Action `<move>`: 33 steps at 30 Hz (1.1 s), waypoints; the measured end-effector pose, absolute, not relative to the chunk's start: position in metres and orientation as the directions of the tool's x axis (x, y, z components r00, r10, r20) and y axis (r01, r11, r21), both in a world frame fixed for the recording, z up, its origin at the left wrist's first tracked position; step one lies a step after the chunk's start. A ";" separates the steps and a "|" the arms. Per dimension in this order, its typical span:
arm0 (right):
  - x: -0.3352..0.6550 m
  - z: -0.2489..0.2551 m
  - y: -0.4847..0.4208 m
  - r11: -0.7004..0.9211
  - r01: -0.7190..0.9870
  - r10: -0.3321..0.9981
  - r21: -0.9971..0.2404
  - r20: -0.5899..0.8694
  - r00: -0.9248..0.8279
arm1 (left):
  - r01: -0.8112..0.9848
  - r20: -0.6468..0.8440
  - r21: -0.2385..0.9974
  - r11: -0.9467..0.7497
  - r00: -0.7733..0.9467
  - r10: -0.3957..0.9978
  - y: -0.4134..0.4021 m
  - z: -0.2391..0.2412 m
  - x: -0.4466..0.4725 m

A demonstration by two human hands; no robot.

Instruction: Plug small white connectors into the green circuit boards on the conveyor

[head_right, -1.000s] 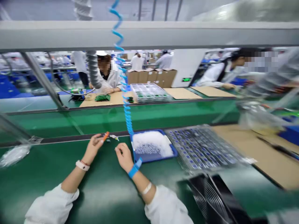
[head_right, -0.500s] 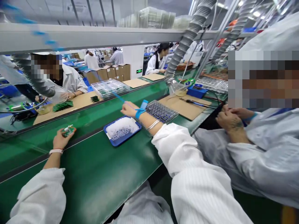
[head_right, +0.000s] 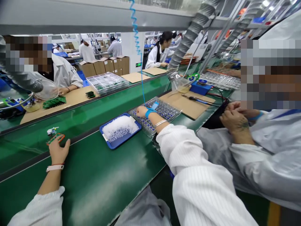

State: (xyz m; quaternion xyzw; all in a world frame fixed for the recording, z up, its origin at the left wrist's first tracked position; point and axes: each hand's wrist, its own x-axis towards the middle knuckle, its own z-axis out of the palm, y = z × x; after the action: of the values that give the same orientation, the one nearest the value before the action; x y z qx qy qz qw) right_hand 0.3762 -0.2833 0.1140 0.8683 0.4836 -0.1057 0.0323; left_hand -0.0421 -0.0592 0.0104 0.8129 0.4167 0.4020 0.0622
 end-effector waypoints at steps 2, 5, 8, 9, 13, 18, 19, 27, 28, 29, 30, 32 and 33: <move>0.384 0.116 -0.281 -0.532 0.847 0.815 0.015 -0.262 0.517 | 0.566 0.583 0.457 -0.686 0.392 0.712 -0.087 0.012 -0.029; 0.392 0.115 -0.279 -0.520 0.849 0.794 0.090 -0.315 0.520 | 0.464 0.554 0.480 -0.745 0.498 0.667 -0.134 0.013 -0.007; 0.395 0.108 -0.278 -0.477 0.872 0.795 0.112 -0.367 0.482 | 0.372 0.508 0.492 -0.787 0.612 0.606 -0.177 0.012 0.011; 0.396 0.105 -0.278 -0.464 0.878 0.796 0.119 -0.379 0.472 | 0.342 0.488 0.497 -0.797 0.650 0.583 -0.189 0.012 0.015; 0.398 0.094 -0.277 -0.449 0.875 0.782 0.184 -0.393 0.484 | 0.241 0.396 0.529 -0.814 0.777 0.488 -0.216 0.011 0.021; 0.398 0.088 -0.275 -0.445 0.864 0.754 0.238 -0.421 0.504 | 0.280 0.322 0.600 -0.750 0.773 0.546 -0.212 0.008 0.019; 0.398 0.088 -0.275 -0.444 0.862 0.751 0.244 -0.423 0.507 | 0.284 0.314 0.612 -0.738 0.769 0.557 -0.210 0.008 0.018; 0.394 0.091 -0.276 -0.452 0.853 0.751 0.263 -0.404 0.522 | 0.280 0.288 0.663 -0.694 0.761 0.582 -0.209 0.007 0.019; 0.394 0.091 -0.276 -0.456 0.853 0.751 0.255 -0.404 0.523 | 0.277 0.287 0.666 -0.692 0.761 0.581 -0.209 0.007 0.019; 0.394 0.091 -0.276 -0.462 0.852 0.750 0.247 -0.403 0.524 | 0.274 0.289 0.669 -0.691 0.761 0.582 -0.209 0.007 0.019; 0.394 0.091 -0.276 -0.469 0.850 0.749 0.238 -0.402 0.526 | 0.271 0.289 0.672 -0.689 0.761 0.581 -0.209 0.007 0.019; 0.396 0.091 -0.276 -0.484 0.847 0.749 0.222 -0.395 0.532 | 0.265 0.287 0.676 -0.688 0.764 0.577 -0.209 0.007 0.019; 0.397 0.091 -0.276 -0.491 0.844 0.749 0.215 -0.391 0.535 | 0.262 0.286 0.676 -0.689 0.768 0.573 -0.209 0.007 0.019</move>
State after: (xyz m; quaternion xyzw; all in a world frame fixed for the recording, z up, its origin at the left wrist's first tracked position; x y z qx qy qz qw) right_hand 0.3967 -0.2763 0.0908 0.8545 0.4663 -0.1235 0.1929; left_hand 0.0192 -0.2086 0.0066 0.8854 0.2359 0.2457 0.3163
